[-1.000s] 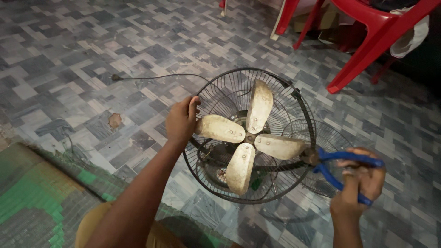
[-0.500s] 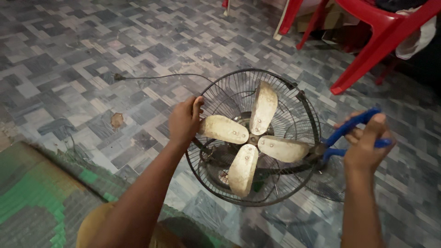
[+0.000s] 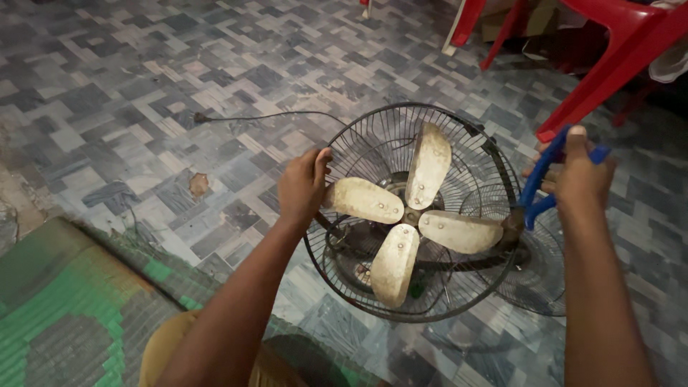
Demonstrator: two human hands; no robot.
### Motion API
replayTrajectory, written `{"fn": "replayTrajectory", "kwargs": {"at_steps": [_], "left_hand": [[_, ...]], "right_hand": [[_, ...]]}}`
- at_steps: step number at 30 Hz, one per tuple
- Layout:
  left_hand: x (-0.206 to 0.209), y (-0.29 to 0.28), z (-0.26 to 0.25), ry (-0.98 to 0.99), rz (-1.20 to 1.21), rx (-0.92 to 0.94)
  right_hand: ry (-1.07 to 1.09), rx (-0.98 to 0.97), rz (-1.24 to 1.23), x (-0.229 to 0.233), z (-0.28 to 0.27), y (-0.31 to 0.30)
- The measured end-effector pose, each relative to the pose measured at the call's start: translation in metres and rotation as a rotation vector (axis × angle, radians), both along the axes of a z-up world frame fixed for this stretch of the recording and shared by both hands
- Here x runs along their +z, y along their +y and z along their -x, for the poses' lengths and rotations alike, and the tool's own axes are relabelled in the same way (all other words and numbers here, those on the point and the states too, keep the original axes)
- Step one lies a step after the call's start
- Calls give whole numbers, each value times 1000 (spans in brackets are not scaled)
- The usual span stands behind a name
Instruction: The person removes the front grille of an electric fan using a screwdriver and pliers. They unscrew the grille, detach it, and set it aside, then use pliers to manipulate the fan blades and internal components.
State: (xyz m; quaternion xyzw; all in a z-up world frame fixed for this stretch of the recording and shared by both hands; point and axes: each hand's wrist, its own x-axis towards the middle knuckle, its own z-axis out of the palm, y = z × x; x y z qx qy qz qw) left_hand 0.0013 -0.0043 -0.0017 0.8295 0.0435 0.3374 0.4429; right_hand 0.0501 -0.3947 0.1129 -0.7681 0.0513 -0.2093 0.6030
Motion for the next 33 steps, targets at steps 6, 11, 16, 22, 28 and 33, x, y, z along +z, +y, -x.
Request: {"fn": "replayTrajectory", "kwargs": {"at_steps": [6,11,16,22,28,33], "left_hand": [[2,1,3,-32,-56,6],[3,-3,5,-2,-37,5],[1,-2,1,-10,-5,0],[-1,-3,-3,20,-16,11],[-2,-6,1,68,5,-6],[0,-3,1,31,-57,12]], "right_hand": [[24,88,25,7,5,3],[72,-7,80,13,2,17],[69,-30,70,17,2,23],[41,36,25,20,10,19],[-166,133,585,27,60,-3],[1,222,195,28,98,-6]]}}
